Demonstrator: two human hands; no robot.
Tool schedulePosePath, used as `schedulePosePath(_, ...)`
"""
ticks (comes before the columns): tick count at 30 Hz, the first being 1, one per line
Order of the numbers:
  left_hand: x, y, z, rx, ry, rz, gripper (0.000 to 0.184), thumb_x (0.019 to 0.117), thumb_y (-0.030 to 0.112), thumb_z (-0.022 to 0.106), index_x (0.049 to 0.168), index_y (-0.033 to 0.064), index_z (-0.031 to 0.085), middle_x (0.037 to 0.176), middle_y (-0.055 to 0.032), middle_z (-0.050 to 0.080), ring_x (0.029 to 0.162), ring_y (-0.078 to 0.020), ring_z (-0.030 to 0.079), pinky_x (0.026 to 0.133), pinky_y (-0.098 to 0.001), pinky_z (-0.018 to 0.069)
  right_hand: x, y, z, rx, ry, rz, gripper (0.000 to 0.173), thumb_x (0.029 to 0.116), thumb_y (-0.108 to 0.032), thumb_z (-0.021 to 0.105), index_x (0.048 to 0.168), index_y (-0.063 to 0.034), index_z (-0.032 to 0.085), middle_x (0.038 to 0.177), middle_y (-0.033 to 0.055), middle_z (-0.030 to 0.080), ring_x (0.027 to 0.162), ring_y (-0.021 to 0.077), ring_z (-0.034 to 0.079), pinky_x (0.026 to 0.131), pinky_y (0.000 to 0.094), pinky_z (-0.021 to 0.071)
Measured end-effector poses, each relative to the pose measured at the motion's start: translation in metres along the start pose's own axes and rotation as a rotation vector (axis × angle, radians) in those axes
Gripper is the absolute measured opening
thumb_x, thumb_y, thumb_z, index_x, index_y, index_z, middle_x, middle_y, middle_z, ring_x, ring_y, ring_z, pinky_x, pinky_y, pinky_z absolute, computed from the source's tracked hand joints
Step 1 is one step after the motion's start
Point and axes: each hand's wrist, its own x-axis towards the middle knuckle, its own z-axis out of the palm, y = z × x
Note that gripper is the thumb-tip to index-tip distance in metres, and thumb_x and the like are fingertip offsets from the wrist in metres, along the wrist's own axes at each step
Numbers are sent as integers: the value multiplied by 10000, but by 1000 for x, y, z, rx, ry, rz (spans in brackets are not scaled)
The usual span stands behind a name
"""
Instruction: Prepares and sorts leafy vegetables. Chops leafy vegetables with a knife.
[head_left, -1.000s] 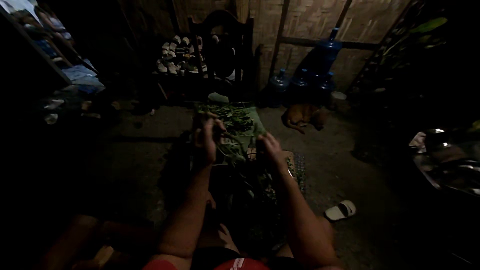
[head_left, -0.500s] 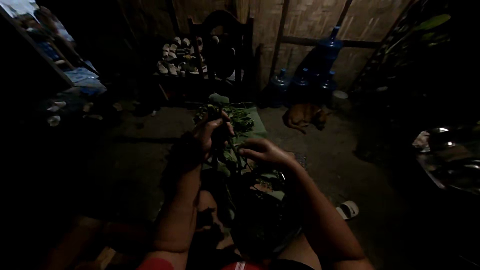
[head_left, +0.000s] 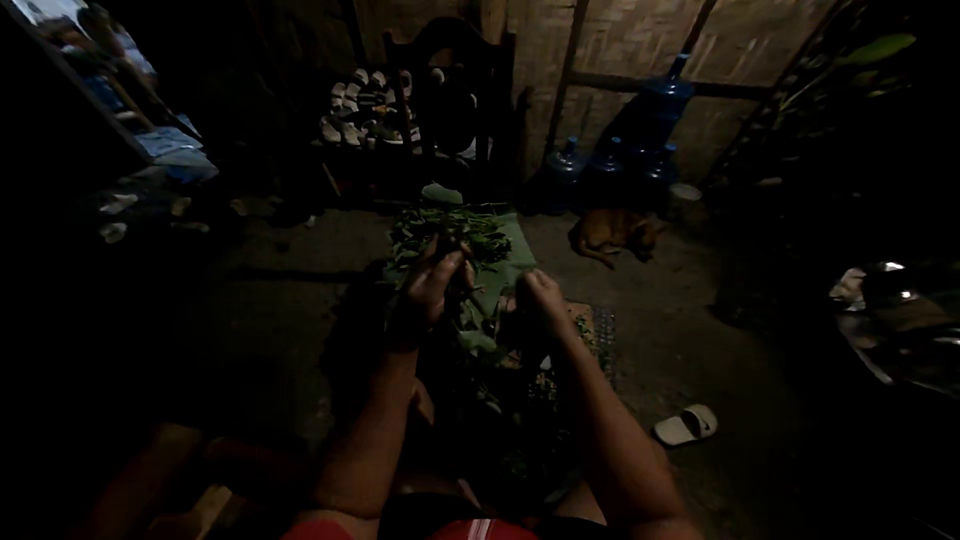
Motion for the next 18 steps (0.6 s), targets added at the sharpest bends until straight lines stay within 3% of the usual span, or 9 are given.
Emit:
schedulePosePath(2, 2, 9, -4, 21, 66, -7, 218, 1083, 143, 337, 1193, 75, 512, 783, 36, 635, 625, -33, 613, 534, -161, 519, 7, 14, -15, 110, 82, 50, 370, 1110, -259, 349, 1139, 22, 587, 839, 26, 584, 701, 64, 557, 663, 265, 518)
schedulePosePath(4, 5, 10, -11, 62, 98, -70, 219, 1100, 146, 349, 1231, 66, 505, 828, 16, 659, 715, -64, 666, 639, -202, 578, 8, 15, -25, 249, 38, 86, 358, 1117, -265, 344, 1155, 4, 578, 895, 22, 615, 742, 56, 577, 690, 242, 517)
schedulePosePath(6, 8, 7, -16, 119, 98, -103, 257, 1108, 156, 373, 1302, 37, 492, 905, -20, 696, 851, -107, 702, 819, -282, 600, 7, 7, -25, 424, -45, 67, 274, 1112, -215, 328, 1044, -53, 538, 816, -6, 629, 642, 37, 588, 588, 189, 519)
schedulePosePath(9, 12, 6, -19, 156, 109, -174, 336, 1113, 188, 402, 1406, 26, 430, 1011, -60, 712, 952, -129, 698, 889, -304, 573, -1, -5, -24, 511, -223, -79, 224, 1111, -194, 361, 1099, -85, 556, 784, -29, 607, 593, 16, 564, 546, 156, 506)
schedulePosePath(11, 16, 4, -18, 126, 91, -196, 341, 1108, 188, 406, 1413, 36, 420, 1038, -84, 719, 983, -162, 706, 913, -339, 575, -9, -23, -16, 316, -247, -218, 248, 1091, -191, 408, 1175, -43, 588, 800, -43, 601, 630, 14, 560, 590, 187, 514)
schedulePosePath(13, 18, 2, -14, 134, 80, -211, 296, 1113, 190, 394, 1365, 40, 435, 1020, -87, 713, 958, -166, 710, 891, -349, 586, -15, -40, -2, 12, -247, -356, 281, 1071, -209, 478, 1219, -7, 605, 951, 21, 650, 727, 43, 589, 665, 238, 531)
schedulePosePath(15, 19, 1, -9, 167, 95, -207, 259, 1107, 196, 423, 1318, 54, 468, 1007, -57, 680, 914, -128, 674, 840, -323, 572, -21, -53, 16, -328, -195, -465, 310, 1019, -263, 612, 1223, -30, 634, 956, 84, 691, 764, 140, 652, 706, 357, 572)
schedulePosePath(16, 20, 1, -6, 176, 98, -205, 249, 1101, 194, 438, 1309, 62, 473, 1012, -42, 646, 905, -105, 645, 825, -301, 559, -25, -60, 24, -468, -172, -472, 369, 990, -274, 658, 1290, -61, 629, 1014, 106, 696, 820, 210, 666, 751, 437, 564)
schedulePosePath(18, 21, 1, -3, 167, 99, -206, 264, 1089, 165, 454, 1330, 58, 454, 1038, -45, 602, 911, -97, 622, 824, -289, 553, -29, -64, 33, -615, -161, -512, 481, 950, -152, 698, 1413, -76, 593, 1235, 148, 694, 1040, 303, 703, 896, 529, 566)
